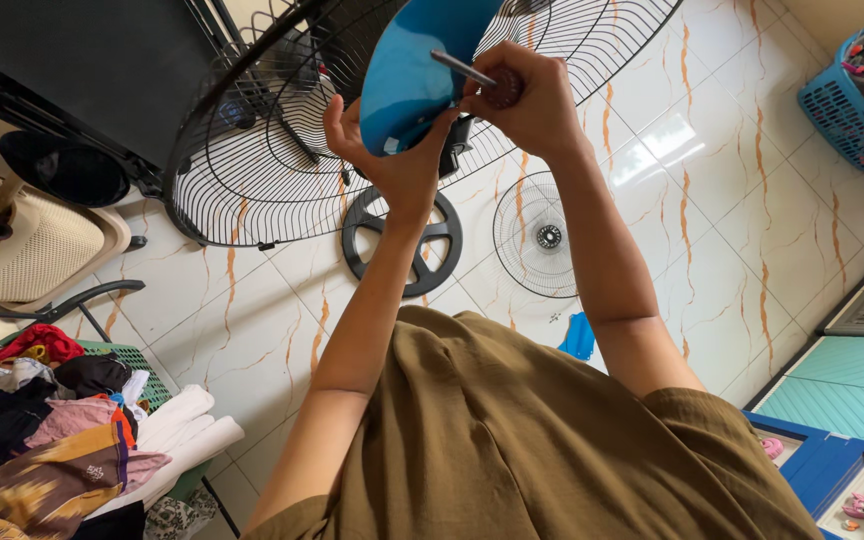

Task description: The person sits on the floor servicing a pedestal fan. They use a screwdriver to unscrew and remove the fan guard and blade, wipe the blue fan blades with a cloth, and handle small screws while working on the disassembled parts.

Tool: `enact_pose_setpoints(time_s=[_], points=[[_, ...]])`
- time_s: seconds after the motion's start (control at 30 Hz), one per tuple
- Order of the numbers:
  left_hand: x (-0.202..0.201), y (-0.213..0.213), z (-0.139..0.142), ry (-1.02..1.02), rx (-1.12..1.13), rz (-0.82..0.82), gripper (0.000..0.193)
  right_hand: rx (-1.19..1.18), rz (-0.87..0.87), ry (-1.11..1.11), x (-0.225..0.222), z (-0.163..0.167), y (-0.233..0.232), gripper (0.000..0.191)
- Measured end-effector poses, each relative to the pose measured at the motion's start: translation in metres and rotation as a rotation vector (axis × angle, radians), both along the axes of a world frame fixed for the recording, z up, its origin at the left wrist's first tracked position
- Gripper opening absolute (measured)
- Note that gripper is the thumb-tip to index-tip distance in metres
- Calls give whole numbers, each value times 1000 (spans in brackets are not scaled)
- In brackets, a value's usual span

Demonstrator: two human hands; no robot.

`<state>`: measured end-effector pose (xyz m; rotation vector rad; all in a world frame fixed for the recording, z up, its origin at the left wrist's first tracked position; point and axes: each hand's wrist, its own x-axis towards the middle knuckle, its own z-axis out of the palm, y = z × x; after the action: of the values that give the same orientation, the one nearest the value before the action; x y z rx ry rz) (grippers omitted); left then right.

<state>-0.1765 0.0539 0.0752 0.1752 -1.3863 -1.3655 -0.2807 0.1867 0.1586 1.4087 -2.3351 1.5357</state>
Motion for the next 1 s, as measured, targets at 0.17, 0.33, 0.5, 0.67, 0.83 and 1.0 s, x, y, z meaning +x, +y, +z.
enact_pose_setpoints(time_s=[0.17,0.33,0.5,0.67,0.83,1.0], points=[[-2,-2,-2,-23,-13,38,123,36,-31,88,2,5,-1,29],[-5,2,1,9,15,60,122,14,-164,400,10,4,4,36],[-3,2,5,-28,-63,169,119,169,-478,54,52,-4,38,50],[0,3,8,-53,-94,206,117,99,-205,-188,105,-2,92,62],[5,5,5,-28,-62,125,115,196,-364,231,129,0,107,60],[5,2,4,-29,-88,133,116,299,-432,274,134,-1,103,54]])
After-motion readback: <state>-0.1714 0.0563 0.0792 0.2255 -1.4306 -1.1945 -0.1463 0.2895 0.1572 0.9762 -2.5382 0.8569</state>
